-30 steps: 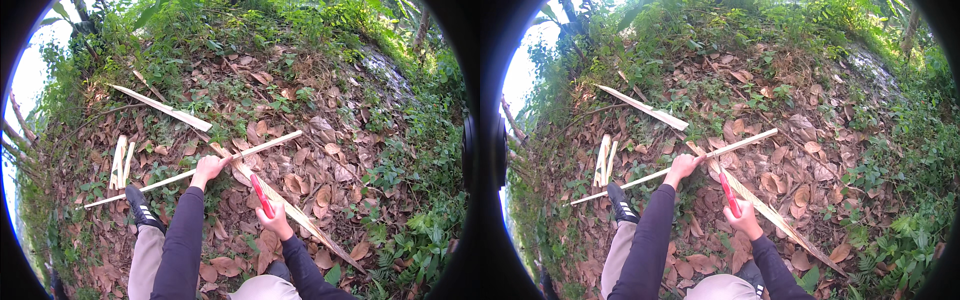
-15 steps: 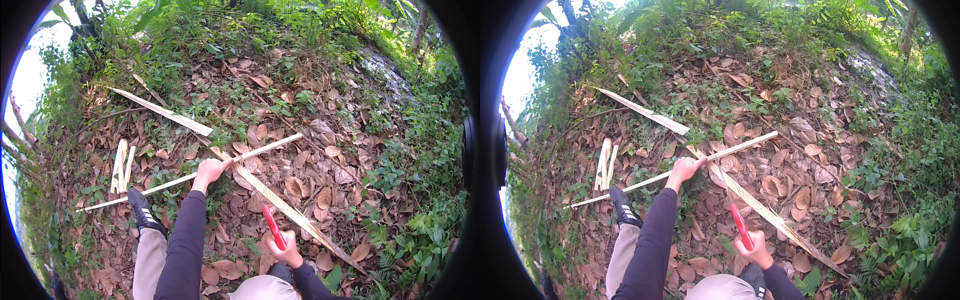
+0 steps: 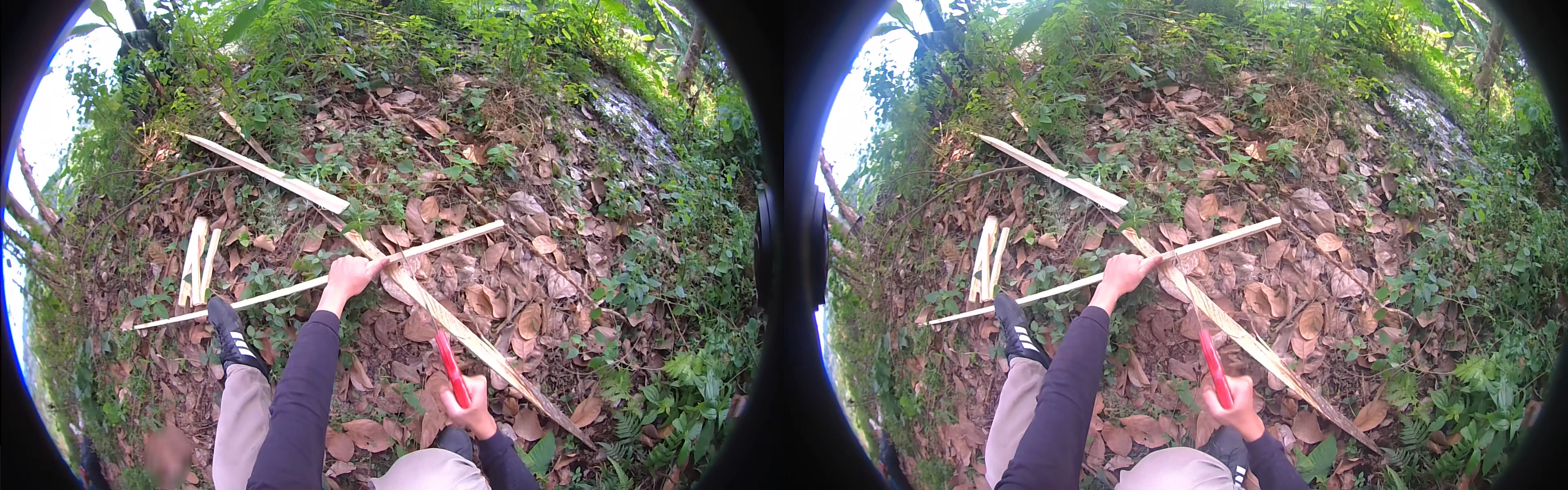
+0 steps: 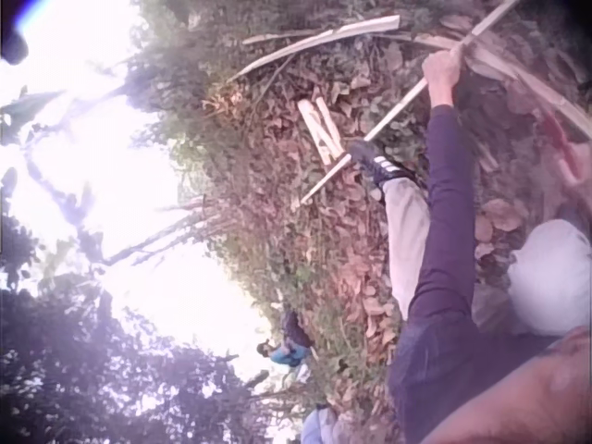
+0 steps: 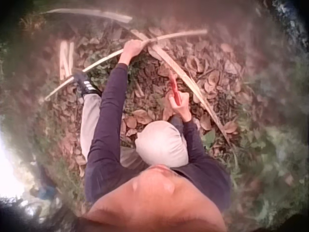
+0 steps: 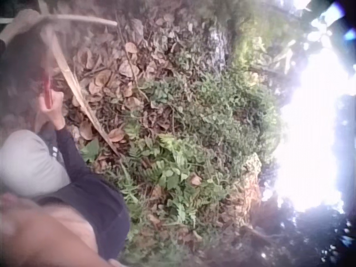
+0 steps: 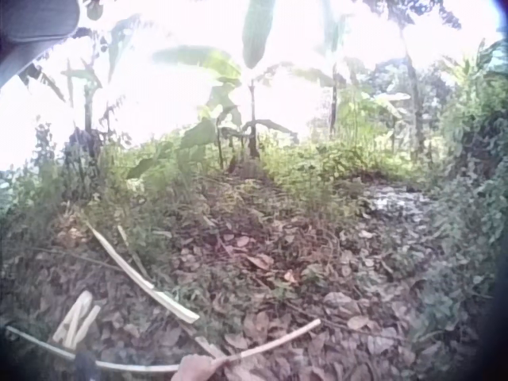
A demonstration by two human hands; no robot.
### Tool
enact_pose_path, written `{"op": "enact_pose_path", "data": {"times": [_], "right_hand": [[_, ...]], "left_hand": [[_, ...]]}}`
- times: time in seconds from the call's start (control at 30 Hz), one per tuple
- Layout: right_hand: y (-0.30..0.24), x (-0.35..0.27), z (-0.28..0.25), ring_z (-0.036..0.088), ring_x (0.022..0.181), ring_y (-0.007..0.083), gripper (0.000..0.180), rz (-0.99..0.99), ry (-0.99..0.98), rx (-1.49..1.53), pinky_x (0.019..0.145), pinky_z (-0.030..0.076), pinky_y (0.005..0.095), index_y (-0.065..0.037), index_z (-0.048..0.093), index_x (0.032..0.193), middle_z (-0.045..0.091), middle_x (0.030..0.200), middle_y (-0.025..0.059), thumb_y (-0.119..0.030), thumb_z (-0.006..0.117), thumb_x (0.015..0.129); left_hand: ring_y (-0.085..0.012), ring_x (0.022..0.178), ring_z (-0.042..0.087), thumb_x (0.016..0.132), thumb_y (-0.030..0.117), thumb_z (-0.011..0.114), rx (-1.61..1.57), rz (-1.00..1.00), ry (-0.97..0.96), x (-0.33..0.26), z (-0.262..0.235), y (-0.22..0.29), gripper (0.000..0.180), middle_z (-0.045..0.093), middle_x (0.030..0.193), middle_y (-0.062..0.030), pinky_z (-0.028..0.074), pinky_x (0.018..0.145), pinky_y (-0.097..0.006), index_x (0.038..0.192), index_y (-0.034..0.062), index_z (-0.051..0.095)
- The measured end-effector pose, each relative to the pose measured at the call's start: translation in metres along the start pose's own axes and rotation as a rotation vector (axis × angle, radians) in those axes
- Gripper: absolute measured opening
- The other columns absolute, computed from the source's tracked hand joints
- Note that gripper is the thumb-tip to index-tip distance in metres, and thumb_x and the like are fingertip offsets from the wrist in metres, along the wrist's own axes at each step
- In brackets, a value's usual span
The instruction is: The person uses a red machete to split long bamboo strips into thinner slats. They hold the bamboo against the ground and repeatedly strike it with the blade to separate the layers. The person works in a seated position on the forest floor, surrounded by cut bamboo pieces.
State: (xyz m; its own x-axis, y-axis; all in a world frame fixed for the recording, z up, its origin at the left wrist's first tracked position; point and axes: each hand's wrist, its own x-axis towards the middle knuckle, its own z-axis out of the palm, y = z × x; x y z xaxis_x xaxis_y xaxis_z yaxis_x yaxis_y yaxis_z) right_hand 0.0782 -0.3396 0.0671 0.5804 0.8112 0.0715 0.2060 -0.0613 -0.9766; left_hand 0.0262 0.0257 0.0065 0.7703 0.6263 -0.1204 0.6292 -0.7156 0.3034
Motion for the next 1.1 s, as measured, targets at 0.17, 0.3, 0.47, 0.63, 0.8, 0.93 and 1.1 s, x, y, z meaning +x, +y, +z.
{"op": "enact_pose_path", "data": {"times": [0.17,0.3,0.47,0.63,0.8,0.93,1.1], "right_hand": [[0.021,0.063,0.035,0.037,0.042,0.0088,0.027,0.030,0.035,0.005,0.043,0.031,0.0296,-0.003,0.047,0.059,0.042,0.047,0.0019,-0.009,0.064,0.079],[-0.015,-0.002,0.005,0.042,0.038,0.0110,0.028,-0.112,-0.020,-0.070,0.042,0.033,0.0285,-0.007,0.043,0.055,0.040,0.045,0.0015,-0.006,0.063,0.075],[0.013,0.065,0.029,0.041,0.038,0.0131,0.026,0.044,0.029,-0.004,0.042,0.034,0.0316,-0.005,0.049,0.057,0.043,0.046,0.0040,-0.008,0.066,0.077],[0.012,0.022,0.025,0.041,0.041,0.0082,0.024,-0.051,-0.013,-0.024,0.043,0.033,0.0285,-0.005,0.049,0.058,0.042,0.048,0.0008,-0.006,0.065,0.076],[0.006,0.053,0.026,0.037,0.039,0.0080,0.032,-0.014,0.035,-0.049,0.041,0.029,0.0300,-0.007,0.042,0.055,0.038,0.046,-0.0012,-0.008,0.065,0.077],[0.022,0.080,0.044,0.039,0.040,0.0108,0.026,0.023,0.032,0.024,0.042,0.033,0.0313,-0.005,0.047,0.058,0.043,0.046,0.0028,-0.007,0.064,0.078],[-0.009,0.007,0.008,0.044,0.037,0.0115,0.025,-0.112,0.000,-0.075,0.043,0.037,0.0302,-0.006,0.048,0.057,0.043,0.046,0.0044,-0.008,0.065,0.075]], "left_hand": [[-0.0392,0.073,0.067,0.092,0.072,0.036,0.067,-0.006,-0.028,-0.001,0.004,-0.010,0.079,0.067,0.071,-0.0202,0.051,0.069,-0.049,0.068,0.0048,0.070],[-0.0397,0.072,0.066,0.094,0.070,0.034,0.077,-0.018,0.051,0.003,0.006,-0.016,0.078,0.067,0.071,-0.0203,0.050,0.069,-0.050,0.068,0.0052,0.069],[-0.0406,0.070,0.067,0.100,0.046,0.035,0.044,-0.138,0.178,-0.002,0.032,-0.006,0.065,0.067,0.069,-0.0217,0.052,0.068,-0.052,0.064,0.0033,0.069],[-0.0402,0.071,0.068,0.097,0.037,0.039,0.050,-0.187,0.239,0.011,0.025,-0.019,0.056,0.068,0.072,-0.0223,0.054,0.072,-0.050,0.068,0.0018,0.071],[-0.0406,0.072,0.068,0.097,0.038,0.039,0.066,-0.153,0.197,0.000,0.032,0.007,0.056,0.068,0.072,-0.0227,0.054,0.073,-0.050,0.069,0.0028,0.072],[-0.0410,0.074,0.068,0.095,0.038,0.041,0.041,-0.117,0.168,0.000,0.029,-0.009,0.053,0.068,0.075,-0.0232,0.054,0.074,-0.051,0.071,0.0025,0.072],[-0.0416,0.076,0.068,0.094,0.036,0.041,0.023,-0.196,0.203,0.009,0.023,0.007,0.050,0.068,0.078,-0.0243,0.052,0.074,-0.053,0.073,0.0007,0.071]]}}
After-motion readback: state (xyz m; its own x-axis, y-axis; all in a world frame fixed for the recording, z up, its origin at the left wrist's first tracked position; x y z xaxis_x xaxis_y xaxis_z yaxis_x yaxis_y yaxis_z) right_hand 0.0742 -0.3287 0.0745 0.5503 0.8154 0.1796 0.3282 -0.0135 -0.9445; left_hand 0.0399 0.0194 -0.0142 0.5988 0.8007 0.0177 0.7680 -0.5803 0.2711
